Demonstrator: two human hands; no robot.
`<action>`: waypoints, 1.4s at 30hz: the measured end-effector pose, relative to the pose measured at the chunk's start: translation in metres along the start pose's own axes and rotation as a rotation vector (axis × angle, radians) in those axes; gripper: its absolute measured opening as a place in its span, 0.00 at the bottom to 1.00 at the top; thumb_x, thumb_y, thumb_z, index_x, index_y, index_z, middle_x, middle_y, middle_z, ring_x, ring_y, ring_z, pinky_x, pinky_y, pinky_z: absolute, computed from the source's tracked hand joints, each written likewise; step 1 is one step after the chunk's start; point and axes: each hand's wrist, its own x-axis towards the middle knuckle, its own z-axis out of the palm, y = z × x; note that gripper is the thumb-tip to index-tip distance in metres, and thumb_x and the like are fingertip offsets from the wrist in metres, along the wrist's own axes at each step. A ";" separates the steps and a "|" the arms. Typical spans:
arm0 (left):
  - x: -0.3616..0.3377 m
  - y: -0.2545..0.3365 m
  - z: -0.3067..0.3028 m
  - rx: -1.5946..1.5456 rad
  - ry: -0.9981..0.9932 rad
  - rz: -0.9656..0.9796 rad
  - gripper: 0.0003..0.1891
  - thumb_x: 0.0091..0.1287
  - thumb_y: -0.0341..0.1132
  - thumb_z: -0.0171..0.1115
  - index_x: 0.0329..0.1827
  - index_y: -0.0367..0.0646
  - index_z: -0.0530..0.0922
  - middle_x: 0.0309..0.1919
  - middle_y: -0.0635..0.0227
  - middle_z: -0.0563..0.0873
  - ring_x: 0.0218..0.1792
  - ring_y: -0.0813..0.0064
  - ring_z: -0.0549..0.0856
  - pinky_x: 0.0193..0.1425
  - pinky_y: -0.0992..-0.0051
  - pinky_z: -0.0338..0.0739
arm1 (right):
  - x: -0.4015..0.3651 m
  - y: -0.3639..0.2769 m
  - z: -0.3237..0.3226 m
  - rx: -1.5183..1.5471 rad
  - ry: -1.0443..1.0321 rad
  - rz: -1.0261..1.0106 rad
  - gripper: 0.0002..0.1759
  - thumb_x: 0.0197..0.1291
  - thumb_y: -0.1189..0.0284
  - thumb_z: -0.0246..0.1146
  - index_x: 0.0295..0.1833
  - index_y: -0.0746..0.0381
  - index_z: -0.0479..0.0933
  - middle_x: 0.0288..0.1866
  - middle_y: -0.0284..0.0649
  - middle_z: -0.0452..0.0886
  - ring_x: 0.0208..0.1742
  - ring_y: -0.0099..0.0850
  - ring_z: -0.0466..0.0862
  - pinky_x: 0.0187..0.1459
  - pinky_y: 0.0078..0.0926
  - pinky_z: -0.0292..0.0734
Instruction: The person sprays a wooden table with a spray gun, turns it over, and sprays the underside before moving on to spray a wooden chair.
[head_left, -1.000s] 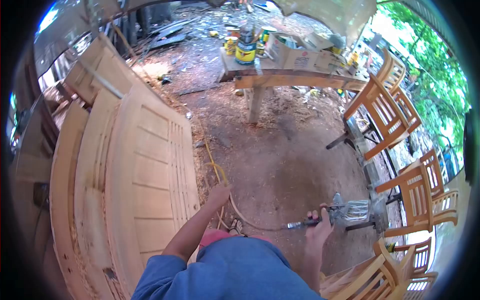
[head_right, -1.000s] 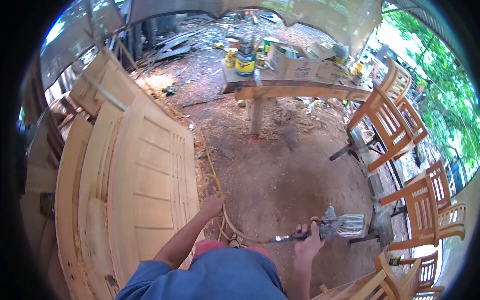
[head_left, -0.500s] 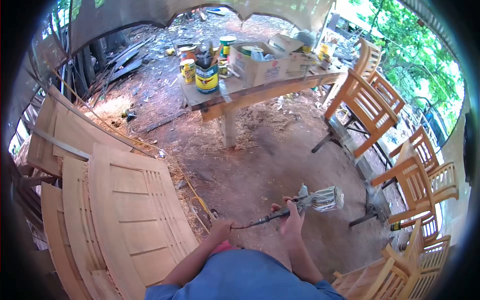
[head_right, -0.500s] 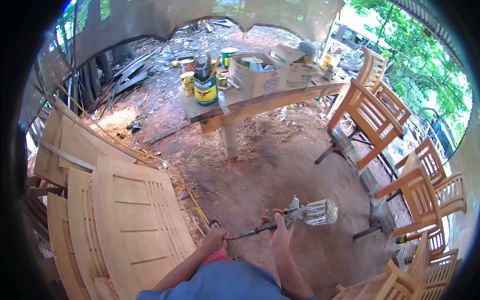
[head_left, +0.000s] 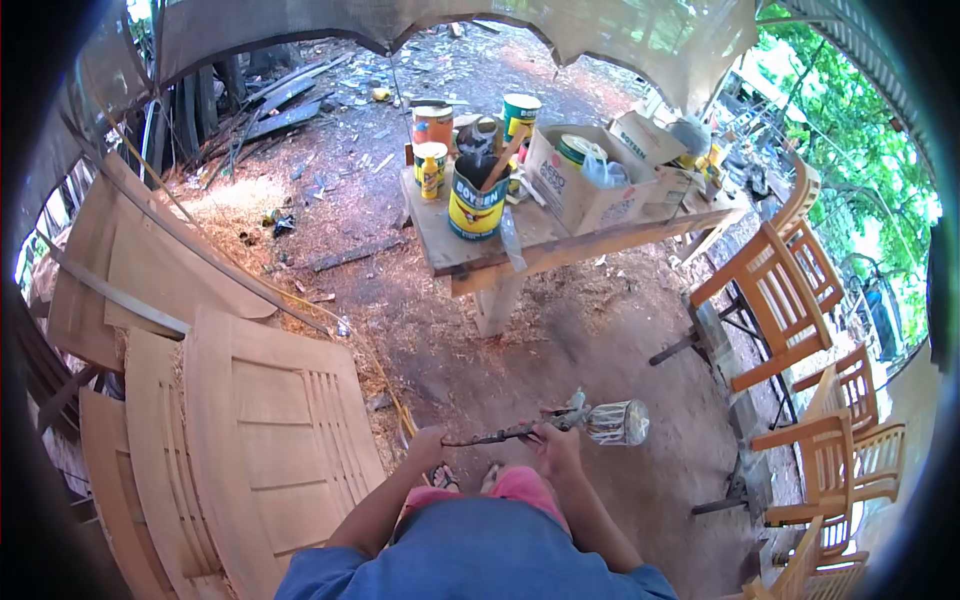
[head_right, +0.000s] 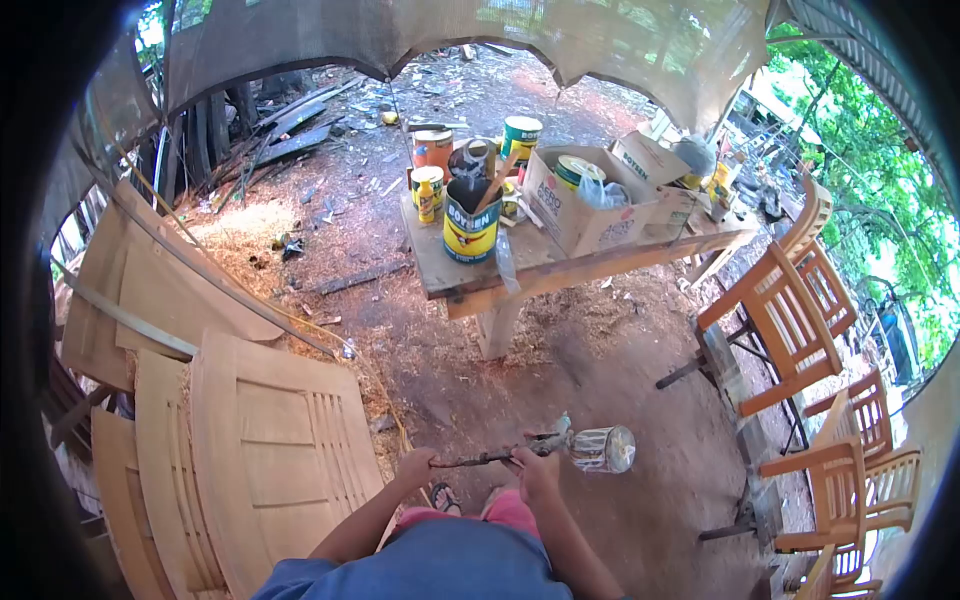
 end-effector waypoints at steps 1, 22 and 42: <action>0.014 -0.001 -0.005 0.029 0.017 -0.027 0.06 0.54 0.29 0.58 0.34 0.41 0.81 0.31 0.52 0.83 0.38 0.48 0.83 0.44 0.52 0.76 | 0.021 0.003 0.001 0.023 -0.005 0.033 0.25 0.53 0.88 0.57 0.58 0.65 0.62 0.51 0.48 0.72 0.47 0.46 0.85 0.45 0.46 0.85; 0.386 0.032 -0.068 0.153 0.281 0.049 0.14 0.65 0.43 0.62 0.41 0.41 0.74 0.31 0.54 0.82 0.33 0.49 0.83 0.35 0.54 0.77 | 0.408 -0.085 0.166 -0.246 -0.104 0.138 0.07 0.52 0.78 0.60 0.36 0.67 0.70 0.32 0.43 0.74 0.30 0.39 0.80 0.29 0.44 0.85; 0.505 0.106 -0.088 -0.174 -0.047 -0.091 0.27 0.60 0.46 0.66 0.57 0.40 0.70 0.47 0.48 0.81 0.48 0.46 0.82 0.49 0.52 0.77 | 0.504 -0.133 0.174 -0.830 -0.058 0.133 0.14 0.51 0.73 0.63 0.43 0.67 0.74 0.35 0.43 0.80 0.36 0.36 0.82 0.37 0.34 0.81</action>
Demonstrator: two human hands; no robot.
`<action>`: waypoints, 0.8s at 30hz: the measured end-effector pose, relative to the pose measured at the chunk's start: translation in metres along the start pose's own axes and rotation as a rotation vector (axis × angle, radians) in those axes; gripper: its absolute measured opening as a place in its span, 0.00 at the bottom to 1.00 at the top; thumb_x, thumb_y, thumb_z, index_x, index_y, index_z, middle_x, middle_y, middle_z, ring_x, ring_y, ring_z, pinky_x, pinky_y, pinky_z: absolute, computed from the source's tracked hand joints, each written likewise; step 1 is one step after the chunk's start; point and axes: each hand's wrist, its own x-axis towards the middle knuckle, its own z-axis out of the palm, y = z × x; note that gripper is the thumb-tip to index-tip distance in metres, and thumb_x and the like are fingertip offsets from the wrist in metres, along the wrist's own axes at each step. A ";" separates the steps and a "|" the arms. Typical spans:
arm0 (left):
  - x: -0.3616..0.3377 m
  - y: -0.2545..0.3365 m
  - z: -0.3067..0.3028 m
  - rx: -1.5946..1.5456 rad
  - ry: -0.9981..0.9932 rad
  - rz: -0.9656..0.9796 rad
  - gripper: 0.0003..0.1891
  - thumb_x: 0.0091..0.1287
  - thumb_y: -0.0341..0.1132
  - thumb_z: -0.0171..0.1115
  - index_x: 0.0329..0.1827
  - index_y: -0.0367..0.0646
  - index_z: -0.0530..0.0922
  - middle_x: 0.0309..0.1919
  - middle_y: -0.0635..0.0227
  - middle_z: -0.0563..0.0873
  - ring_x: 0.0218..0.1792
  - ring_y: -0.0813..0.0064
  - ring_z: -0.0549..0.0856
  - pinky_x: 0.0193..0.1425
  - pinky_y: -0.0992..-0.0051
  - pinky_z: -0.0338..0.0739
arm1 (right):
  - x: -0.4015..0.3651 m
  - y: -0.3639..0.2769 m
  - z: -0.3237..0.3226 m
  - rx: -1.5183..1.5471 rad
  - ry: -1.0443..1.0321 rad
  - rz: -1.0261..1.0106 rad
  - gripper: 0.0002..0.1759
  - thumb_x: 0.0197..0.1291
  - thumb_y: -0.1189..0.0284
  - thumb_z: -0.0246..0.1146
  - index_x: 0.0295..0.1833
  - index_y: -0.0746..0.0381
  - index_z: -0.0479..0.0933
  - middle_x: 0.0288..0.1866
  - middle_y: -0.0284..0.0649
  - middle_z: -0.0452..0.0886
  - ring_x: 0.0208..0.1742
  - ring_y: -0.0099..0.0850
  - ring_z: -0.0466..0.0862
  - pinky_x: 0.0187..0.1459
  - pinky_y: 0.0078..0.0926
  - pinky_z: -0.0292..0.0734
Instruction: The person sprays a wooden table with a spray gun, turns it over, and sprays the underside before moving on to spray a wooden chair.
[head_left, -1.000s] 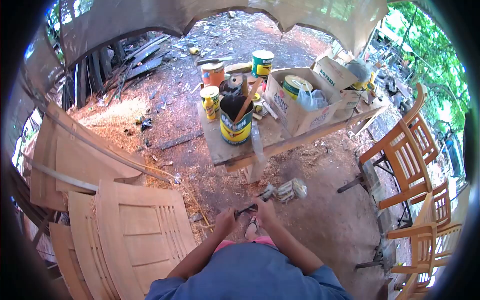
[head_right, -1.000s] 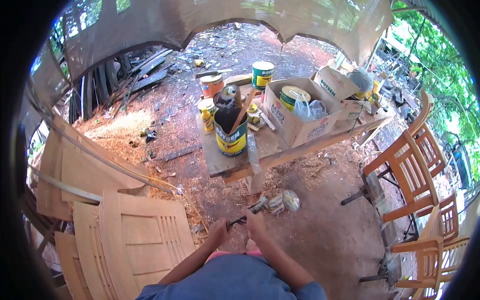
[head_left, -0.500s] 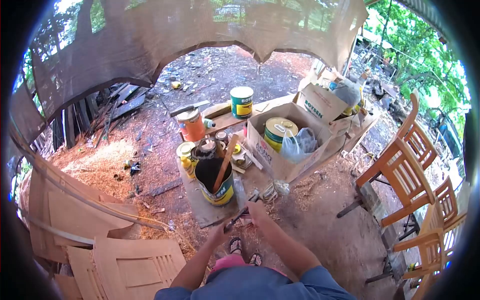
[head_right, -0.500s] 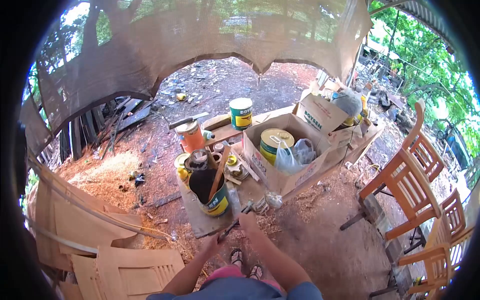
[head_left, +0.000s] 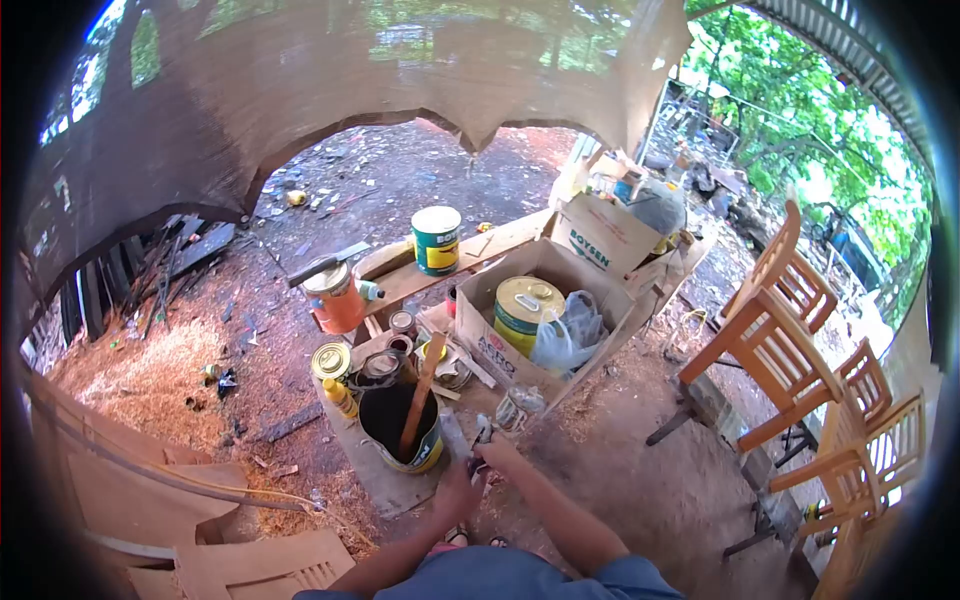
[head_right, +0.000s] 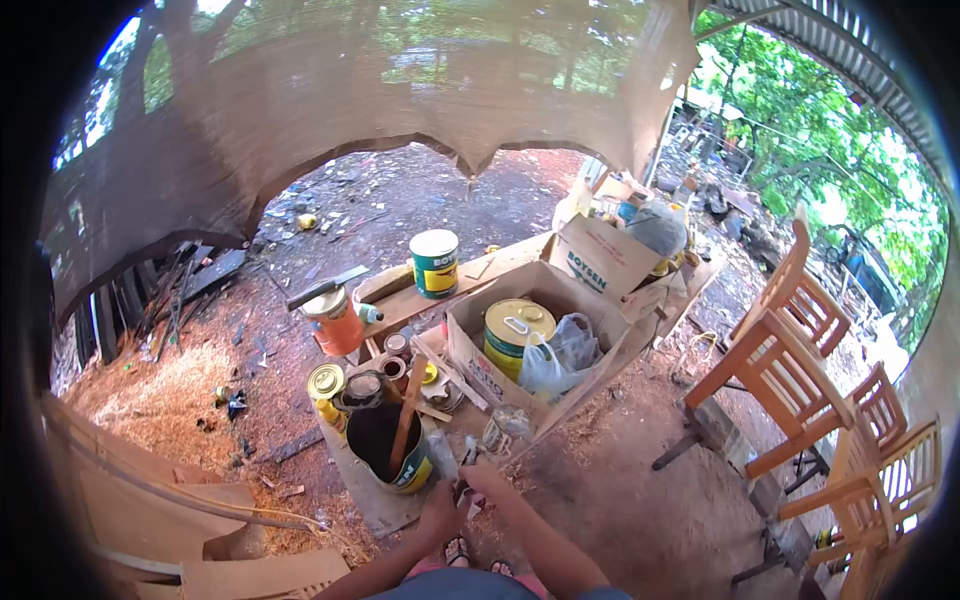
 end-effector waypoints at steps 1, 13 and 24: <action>0.013 -0.009 0.008 0.009 0.024 0.040 0.26 0.60 0.46 0.66 0.55 0.40 0.72 0.47 0.49 0.81 0.47 0.47 0.82 0.48 0.52 0.77 | 0.003 -0.004 -0.001 -0.055 -0.001 -0.029 0.14 0.50 0.71 0.64 0.42 0.66 0.75 0.35 0.43 0.81 0.37 0.35 0.82 0.37 0.33 0.80; 0.088 -0.049 0.047 0.216 0.056 0.135 0.22 0.55 0.46 0.70 0.43 0.38 0.80 0.45 0.47 0.82 0.49 0.47 0.81 0.51 0.55 0.77 | 0.052 -0.005 -0.011 -0.346 -0.169 -0.243 0.23 0.50 0.61 0.66 0.46 0.68 0.79 0.40 0.46 0.83 0.40 0.34 0.83 0.42 0.35 0.78; 0.090 -0.047 0.054 0.202 0.127 -0.080 0.21 0.66 0.44 0.61 0.47 0.31 0.74 0.45 0.40 0.78 0.45 0.40 0.79 0.51 0.50 0.72 | -0.010 0.096 0.007 0.020 0.259 -0.350 0.18 0.65 0.59 0.59 0.46 0.64 0.80 0.37 0.49 0.84 0.38 0.41 0.83 0.46 0.39 0.77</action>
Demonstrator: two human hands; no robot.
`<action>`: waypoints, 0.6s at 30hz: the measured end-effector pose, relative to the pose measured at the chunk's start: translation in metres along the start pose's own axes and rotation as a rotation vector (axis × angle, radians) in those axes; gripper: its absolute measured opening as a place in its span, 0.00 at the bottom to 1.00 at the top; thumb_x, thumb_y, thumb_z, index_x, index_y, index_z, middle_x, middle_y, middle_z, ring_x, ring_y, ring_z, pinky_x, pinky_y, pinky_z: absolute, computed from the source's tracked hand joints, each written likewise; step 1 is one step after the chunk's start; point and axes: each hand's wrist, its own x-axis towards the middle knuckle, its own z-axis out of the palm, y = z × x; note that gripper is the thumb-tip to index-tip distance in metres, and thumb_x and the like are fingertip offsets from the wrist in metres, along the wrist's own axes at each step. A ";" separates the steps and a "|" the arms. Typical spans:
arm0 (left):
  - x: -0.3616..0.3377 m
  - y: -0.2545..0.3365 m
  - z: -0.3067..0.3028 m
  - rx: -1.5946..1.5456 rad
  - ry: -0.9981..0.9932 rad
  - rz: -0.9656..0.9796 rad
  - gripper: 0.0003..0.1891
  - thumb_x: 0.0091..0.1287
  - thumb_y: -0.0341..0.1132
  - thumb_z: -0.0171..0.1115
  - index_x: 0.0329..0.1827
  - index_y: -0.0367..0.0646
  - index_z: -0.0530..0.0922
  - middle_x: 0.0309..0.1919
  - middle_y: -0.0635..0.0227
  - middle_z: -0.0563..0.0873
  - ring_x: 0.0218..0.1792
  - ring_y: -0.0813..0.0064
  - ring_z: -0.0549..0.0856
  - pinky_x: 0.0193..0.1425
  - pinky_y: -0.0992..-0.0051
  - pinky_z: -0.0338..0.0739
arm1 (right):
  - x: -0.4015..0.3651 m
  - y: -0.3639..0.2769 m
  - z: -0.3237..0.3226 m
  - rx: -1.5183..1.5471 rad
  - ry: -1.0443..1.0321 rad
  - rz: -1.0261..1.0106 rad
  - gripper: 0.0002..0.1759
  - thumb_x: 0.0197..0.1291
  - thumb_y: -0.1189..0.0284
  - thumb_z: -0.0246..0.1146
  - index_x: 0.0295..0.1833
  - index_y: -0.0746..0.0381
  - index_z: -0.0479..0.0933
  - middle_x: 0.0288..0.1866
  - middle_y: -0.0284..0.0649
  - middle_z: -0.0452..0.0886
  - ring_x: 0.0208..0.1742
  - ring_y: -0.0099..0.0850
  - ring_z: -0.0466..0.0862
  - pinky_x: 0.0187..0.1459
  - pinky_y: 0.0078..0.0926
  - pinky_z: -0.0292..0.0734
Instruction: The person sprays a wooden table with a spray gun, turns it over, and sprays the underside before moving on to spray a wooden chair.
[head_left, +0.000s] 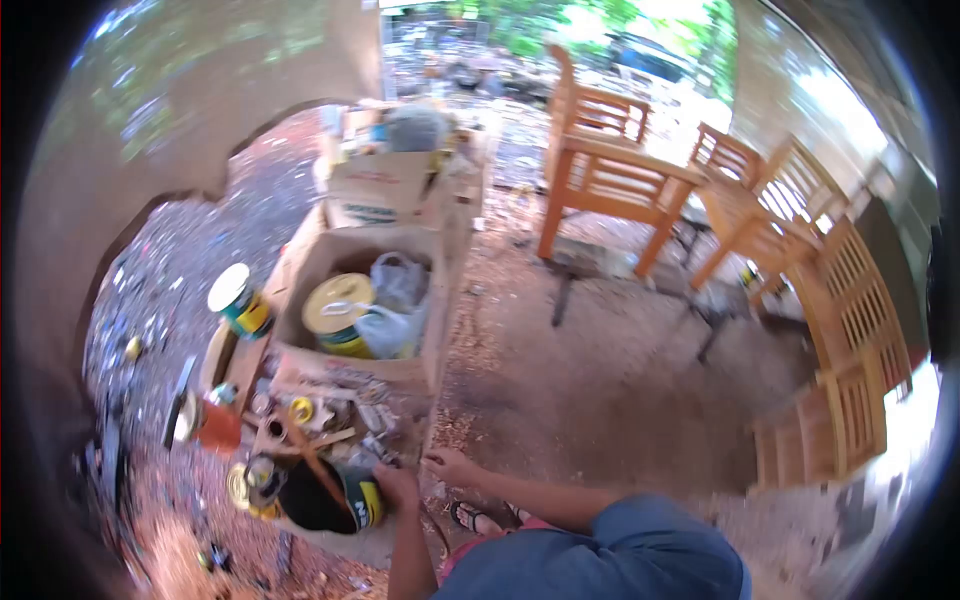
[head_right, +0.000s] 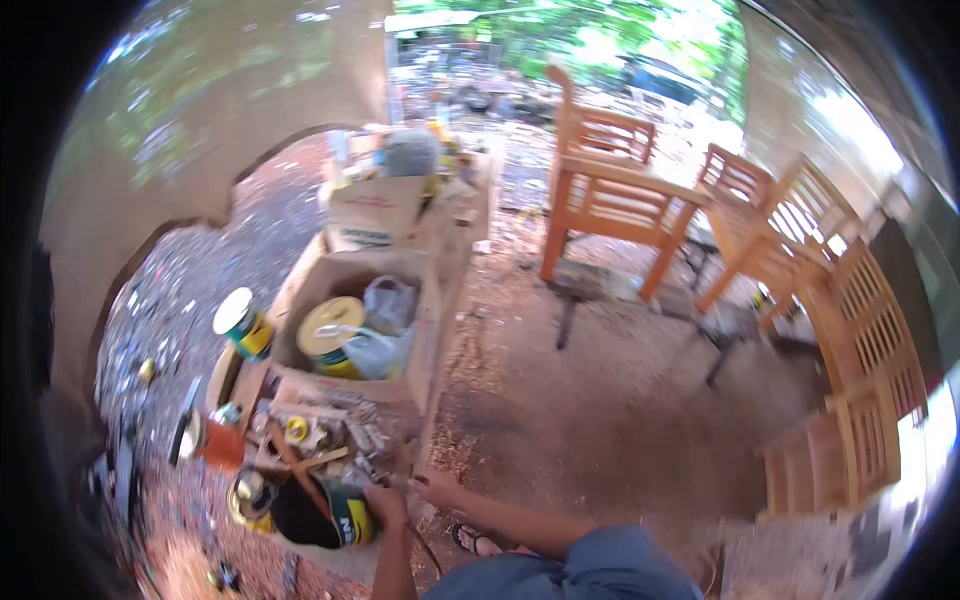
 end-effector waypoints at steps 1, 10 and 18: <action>0.005 -0.006 0.002 0.013 -0.033 0.011 0.22 0.66 0.44 0.61 0.48 0.30 0.74 0.45 0.39 0.78 0.45 0.39 0.79 0.51 0.50 0.72 | -0.018 0.043 -0.002 -0.075 0.040 0.103 0.20 0.65 0.57 0.59 0.46 0.64 0.80 0.38 0.49 0.84 0.40 0.39 0.84 0.46 0.39 0.77; -0.034 -0.027 0.022 0.189 0.263 0.410 0.37 0.60 0.39 0.67 0.65 0.23 0.61 0.61 0.33 0.69 0.64 0.39 0.69 0.70 0.53 0.63 | -0.259 0.242 -0.083 -0.542 0.092 0.752 0.27 0.60 0.52 0.54 0.42 0.66 0.84 0.41 0.57 0.85 0.46 0.54 0.84 0.51 0.46 0.79; -0.074 0.022 0.029 0.533 0.295 0.341 0.43 0.59 0.41 0.65 0.71 0.25 0.54 0.67 0.33 0.62 0.69 0.39 0.64 0.74 0.50 0.57 | -0.312 0.271 -0.117 -0.191 0.197 0.923 0.22 0.60 0.56 0.56 0.43 0.62 0.85 0.41 0.52 0.86 0.42 0.46 0.87 0.47 0.42 0.82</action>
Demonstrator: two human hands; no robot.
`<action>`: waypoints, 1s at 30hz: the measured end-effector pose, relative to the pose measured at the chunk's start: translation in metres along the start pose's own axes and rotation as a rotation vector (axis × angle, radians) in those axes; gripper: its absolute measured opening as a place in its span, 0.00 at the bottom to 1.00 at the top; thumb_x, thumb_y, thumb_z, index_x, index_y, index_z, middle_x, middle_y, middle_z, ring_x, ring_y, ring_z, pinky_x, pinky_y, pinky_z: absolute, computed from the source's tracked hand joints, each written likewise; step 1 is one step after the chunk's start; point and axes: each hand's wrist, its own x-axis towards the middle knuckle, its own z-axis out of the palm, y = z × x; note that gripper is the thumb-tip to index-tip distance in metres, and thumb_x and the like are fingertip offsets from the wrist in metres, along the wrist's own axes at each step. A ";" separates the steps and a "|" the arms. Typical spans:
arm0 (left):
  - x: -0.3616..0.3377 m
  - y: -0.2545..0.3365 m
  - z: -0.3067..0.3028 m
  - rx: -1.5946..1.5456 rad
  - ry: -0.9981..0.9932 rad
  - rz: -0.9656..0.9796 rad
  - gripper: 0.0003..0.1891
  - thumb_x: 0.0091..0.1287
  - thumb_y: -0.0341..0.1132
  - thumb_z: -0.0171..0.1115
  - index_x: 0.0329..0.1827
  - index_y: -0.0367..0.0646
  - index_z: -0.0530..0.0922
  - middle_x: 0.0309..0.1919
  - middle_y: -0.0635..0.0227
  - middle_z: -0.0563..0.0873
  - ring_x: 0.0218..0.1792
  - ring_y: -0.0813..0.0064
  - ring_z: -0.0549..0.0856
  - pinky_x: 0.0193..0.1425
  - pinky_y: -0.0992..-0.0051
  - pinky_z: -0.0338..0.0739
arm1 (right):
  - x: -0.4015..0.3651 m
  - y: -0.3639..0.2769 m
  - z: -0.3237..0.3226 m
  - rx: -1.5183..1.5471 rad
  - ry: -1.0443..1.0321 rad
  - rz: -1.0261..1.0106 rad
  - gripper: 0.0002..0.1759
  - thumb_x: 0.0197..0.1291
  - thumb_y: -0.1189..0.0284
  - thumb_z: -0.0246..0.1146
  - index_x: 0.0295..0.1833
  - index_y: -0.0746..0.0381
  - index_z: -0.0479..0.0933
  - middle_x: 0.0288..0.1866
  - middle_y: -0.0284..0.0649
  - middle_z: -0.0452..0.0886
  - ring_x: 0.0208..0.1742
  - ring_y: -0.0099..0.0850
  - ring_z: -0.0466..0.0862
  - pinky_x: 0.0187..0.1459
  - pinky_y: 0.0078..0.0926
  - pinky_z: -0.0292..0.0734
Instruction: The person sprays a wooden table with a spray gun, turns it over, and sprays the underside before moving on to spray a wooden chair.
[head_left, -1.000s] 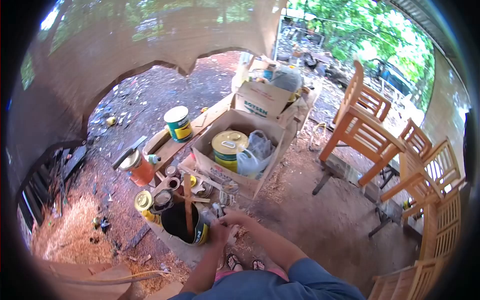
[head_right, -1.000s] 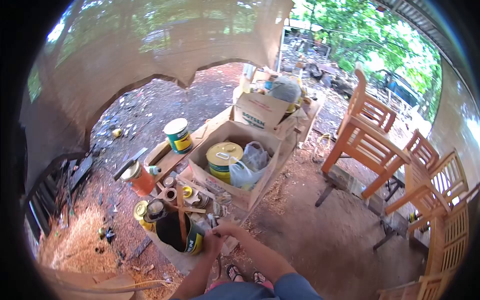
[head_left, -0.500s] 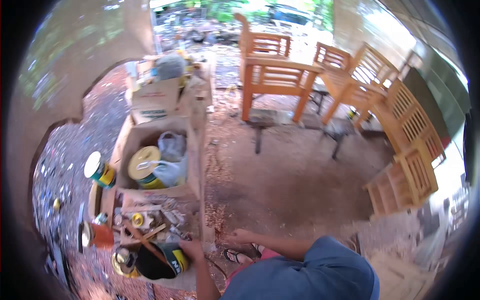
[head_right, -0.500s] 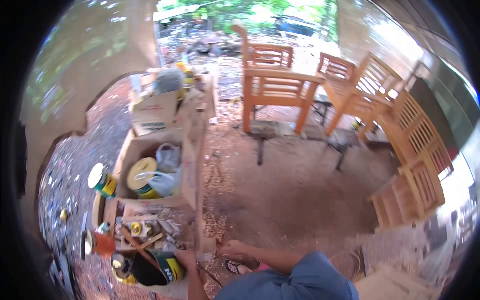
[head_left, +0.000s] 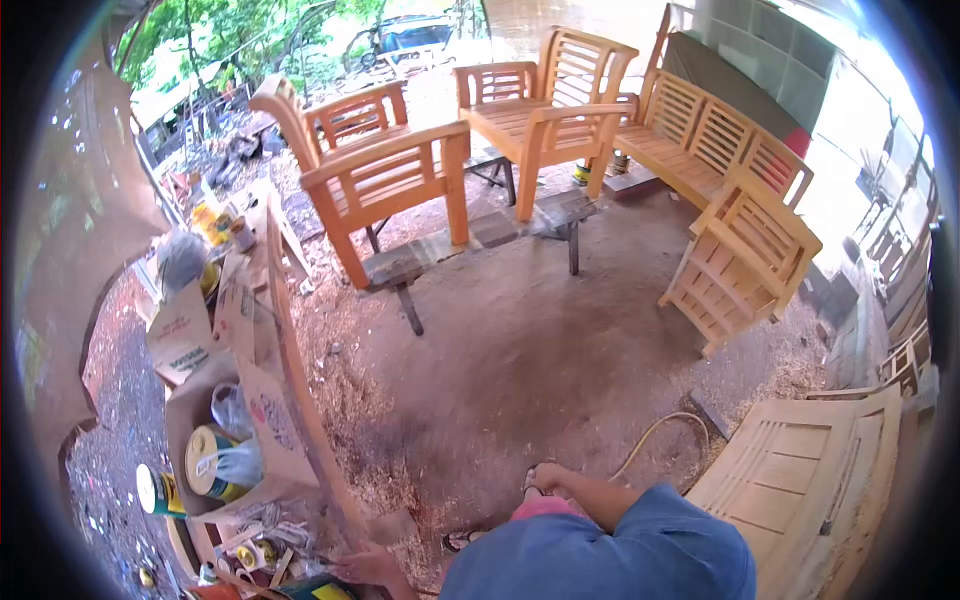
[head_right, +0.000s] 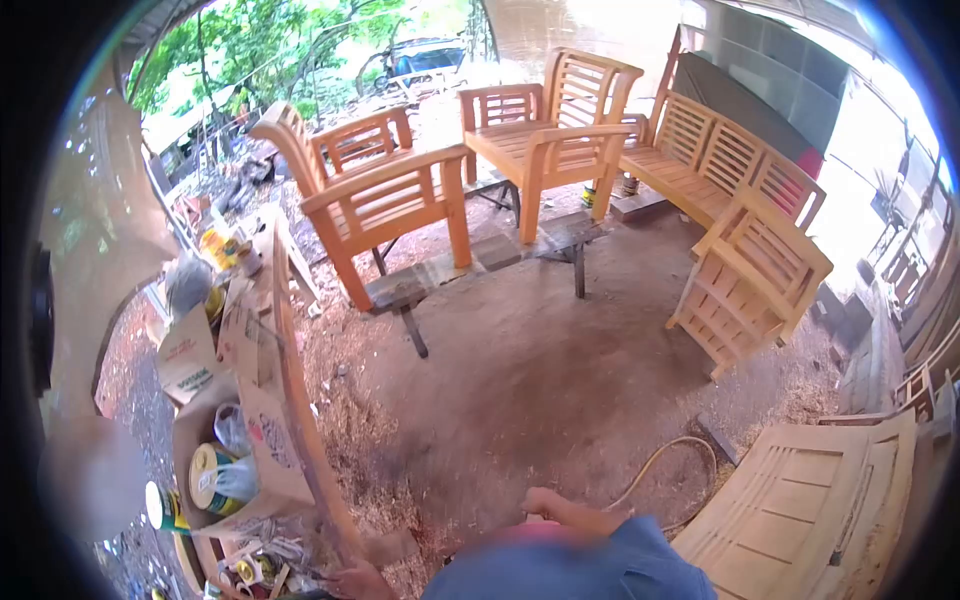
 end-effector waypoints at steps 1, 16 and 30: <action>0.001 0.004 0.001 0.007 0.005 -0.018 0.42 0.59 0.41 0.65 0.69 0.26 0.55 0.66 0.33 0.63 0.68 0.40 0.65 0.72 0.50 0.58 | 0.024 0.019 0.007 -0.047 0.069 -0.090 0.23 0.61 0.53 0.56 0.44 0.62 0.84 0.38 0.50 0.86 0.40 0.46 0.87 0.47 0.41 0.82; -0.075 0.212 -0.010 -0.253 -0.534 0.508 0.23 0.59 0.42 0.65 0.50 0.30 0.77 0.47 0.43 0.81 0.51 0.47 0.81 0.56 0.54 0.74 | -0.045 0.242 -0.102 0.500 0.303 0.412 0.23 0.59 0.56 0.58 0.40 0.67 0.84 0.32 0.52 0.86 0.34 0.45 0.88 0.41 0.44 0.83; -0.120 0.389 0.111 -0.162 -1.057 1.201 0.17 0.58 0.44 0.65 0.30 0.34 0.84 0.28 0.49 0.85 0.36 0.49 0.86 0.39 0.54 0.77 | -0.094 0.214 -0.038 0.807 0.551 0.630 0.25 0.58 0.55 0.55 0.35 0.69 0.84 0.30 0.56 0.84 0.32 0.50 0.86 0.37 0.42 0.82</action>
